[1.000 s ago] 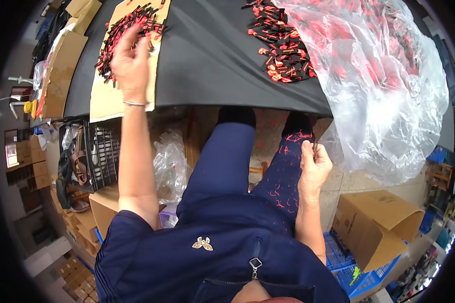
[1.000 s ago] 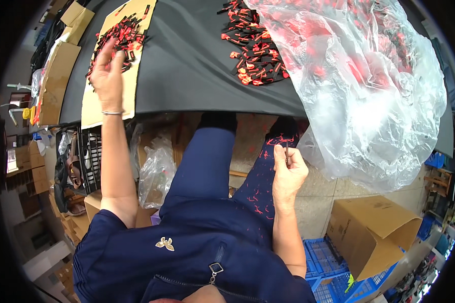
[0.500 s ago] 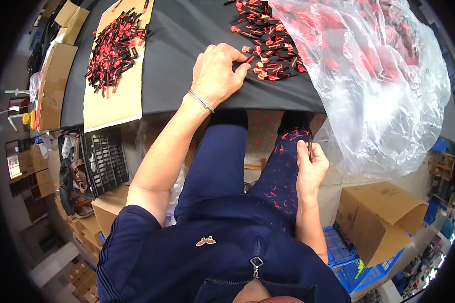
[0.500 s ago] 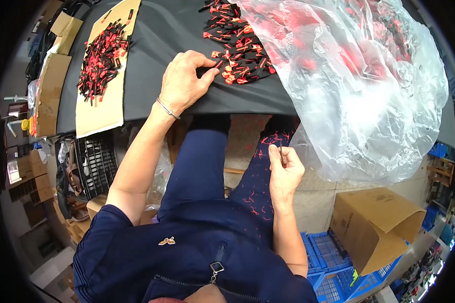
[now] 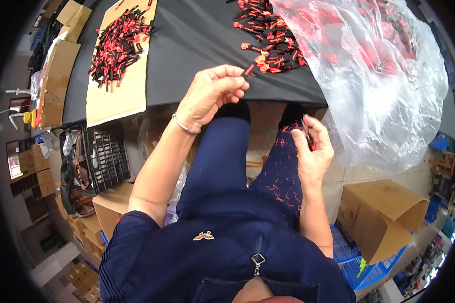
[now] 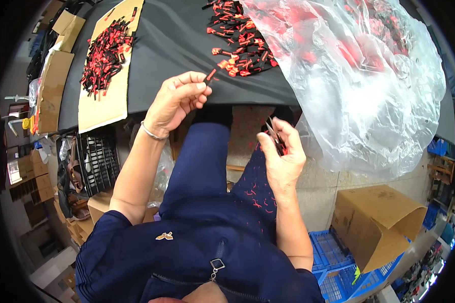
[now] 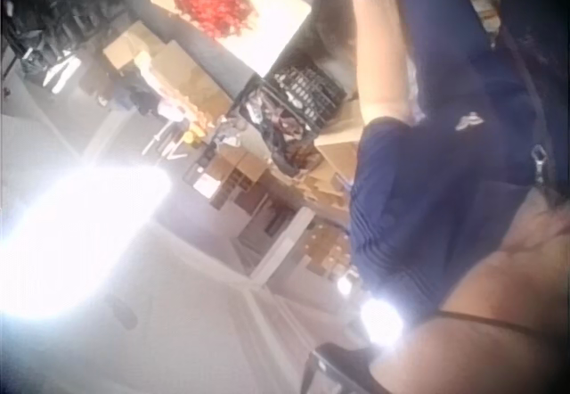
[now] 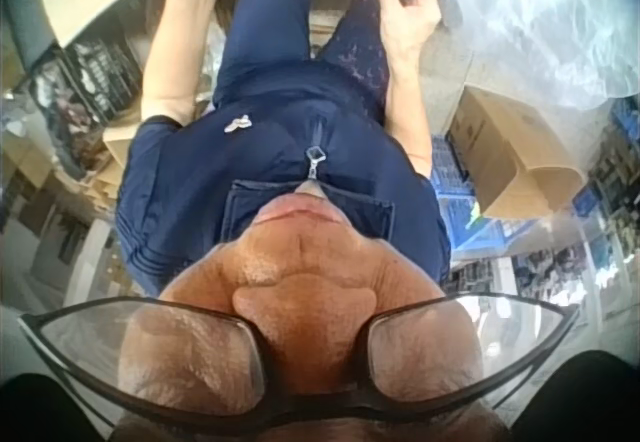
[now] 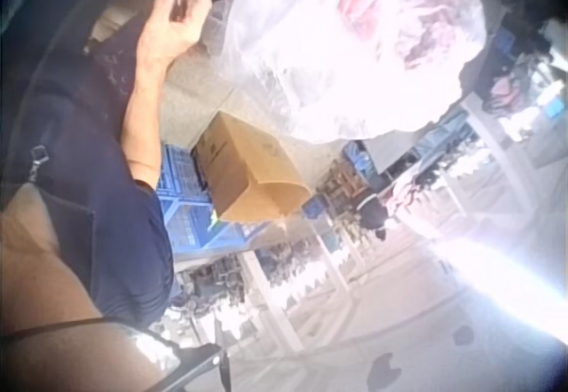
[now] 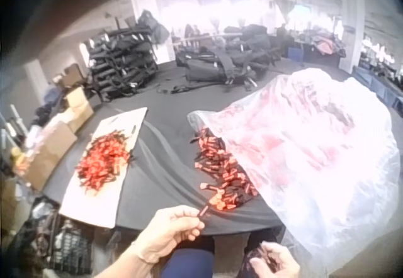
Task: The person is assembling small electrical components by sliding red rubber sleeves onto black wire connectors using their hands. They pick up components from a pile on the table and place the finished pieces onto a cardboard sheet.
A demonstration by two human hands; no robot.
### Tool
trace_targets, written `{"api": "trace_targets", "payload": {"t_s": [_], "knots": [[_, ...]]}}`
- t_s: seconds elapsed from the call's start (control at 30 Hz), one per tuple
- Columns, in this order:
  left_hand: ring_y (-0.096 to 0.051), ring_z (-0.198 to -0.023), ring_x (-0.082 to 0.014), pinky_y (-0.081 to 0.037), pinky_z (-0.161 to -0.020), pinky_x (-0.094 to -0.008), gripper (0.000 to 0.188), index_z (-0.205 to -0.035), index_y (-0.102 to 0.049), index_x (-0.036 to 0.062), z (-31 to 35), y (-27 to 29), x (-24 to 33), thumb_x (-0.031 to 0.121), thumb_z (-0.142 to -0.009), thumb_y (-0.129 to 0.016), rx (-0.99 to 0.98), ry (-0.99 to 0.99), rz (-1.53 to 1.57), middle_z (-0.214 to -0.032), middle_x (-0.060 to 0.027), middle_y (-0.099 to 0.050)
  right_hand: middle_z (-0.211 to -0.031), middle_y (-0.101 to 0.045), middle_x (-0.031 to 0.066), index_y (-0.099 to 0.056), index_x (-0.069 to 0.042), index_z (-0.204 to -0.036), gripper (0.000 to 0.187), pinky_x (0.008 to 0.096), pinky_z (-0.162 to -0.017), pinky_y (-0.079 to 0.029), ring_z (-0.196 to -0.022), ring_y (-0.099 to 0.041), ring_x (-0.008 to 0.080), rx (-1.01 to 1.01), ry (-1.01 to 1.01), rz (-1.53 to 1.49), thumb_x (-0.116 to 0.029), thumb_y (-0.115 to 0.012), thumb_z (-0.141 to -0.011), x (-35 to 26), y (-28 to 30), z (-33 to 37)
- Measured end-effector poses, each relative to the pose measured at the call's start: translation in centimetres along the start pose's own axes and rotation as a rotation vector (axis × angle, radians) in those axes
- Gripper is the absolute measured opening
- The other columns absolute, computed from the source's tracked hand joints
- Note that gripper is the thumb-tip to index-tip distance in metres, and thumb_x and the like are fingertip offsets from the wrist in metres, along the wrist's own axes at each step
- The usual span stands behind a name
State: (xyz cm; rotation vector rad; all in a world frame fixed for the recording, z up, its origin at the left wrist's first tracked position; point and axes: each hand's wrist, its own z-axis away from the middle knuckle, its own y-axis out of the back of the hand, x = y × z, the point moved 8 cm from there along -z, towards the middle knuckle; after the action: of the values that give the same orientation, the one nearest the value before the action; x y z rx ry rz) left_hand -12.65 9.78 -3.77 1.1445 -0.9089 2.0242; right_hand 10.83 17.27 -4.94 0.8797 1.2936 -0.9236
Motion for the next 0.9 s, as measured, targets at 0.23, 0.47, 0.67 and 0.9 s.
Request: {"api": "trace_targets", "payload": {"t_s": [0.23,0.47,0.67,0.9], "knots": [[-0.059,-0.061,-0.0068,-0.048,-0.057,-0.0183,0.01,-0.089,-0.062,0.004,4.5,-4.2,-3.3,0.011,-0.082,-0.064,-0.157,0.151,0.076,-0.075,-0.0048,-0.065,-0.081,-0.064,0.007,-0.062,-0.002,-0.098,0.033,0.0264,-0.062,-0.049,-0.068,-0.06,0.016,-0.003,0.355,0.293,-0.016,-0.079,-0.072,-3.8,-0.9,1.6],[-0.057,-0.059,-0.0059,-0.046,-0.055,-0.0175,0.01,-0.088,-0.062,0.0034,6.0,-6.4,-4.4,0.01,-0.081,-0.063,-0.233,0.179,0.099,-0.072,-0.0036,-0.064,-0.071,-0.062,0.0054,-0.064,-0.004,-0.084,0.025,0.0291,-0.051,-0.044,-0.058,-0.056,0.0198,0.025,0.687,0.601,-0.017,-0.079,-0.068,-7.0,-1.4,3.3],[-0.056,-0.057,-0.0058,-0.046,-0.054,-0.0182,0.008,-0.088,-0.062,0.003,6.0,-7.0,-5.9,0.007,-0.081,-0.061,-0.245,0.248,0.132,-0.071,-0.0033,-0.063,-0.068,-0.062,0.0046,-0.063,-0.004,-0.081,0.022,0.0292,-0.051,-0.044,-0.057,-0.055,0.0191,0.02,0.535,0.458,-0.013,-0.079,-0.069,-5.3,0.1,3.1],[-0.055,-0.056,-0.0063,-0.046,-0.054,-0.0184,0.008,-0.087,-0.062,0.0021,6.2,-7.3,-7.1,0.007,-0.081,-0.059,-0.239,0.322,0.183,-0.071,-0.0037,-0.062,-0.069,-0.062,0.0056,-0.064,-0.004,-0.081,0.019,0.0281,-0.053,-0.045,-0.06,-0.058,0.018,-0.02,0.568,0.533,-0.011,-0.078,-0.069,-4.9,0.3,3.3]]}}
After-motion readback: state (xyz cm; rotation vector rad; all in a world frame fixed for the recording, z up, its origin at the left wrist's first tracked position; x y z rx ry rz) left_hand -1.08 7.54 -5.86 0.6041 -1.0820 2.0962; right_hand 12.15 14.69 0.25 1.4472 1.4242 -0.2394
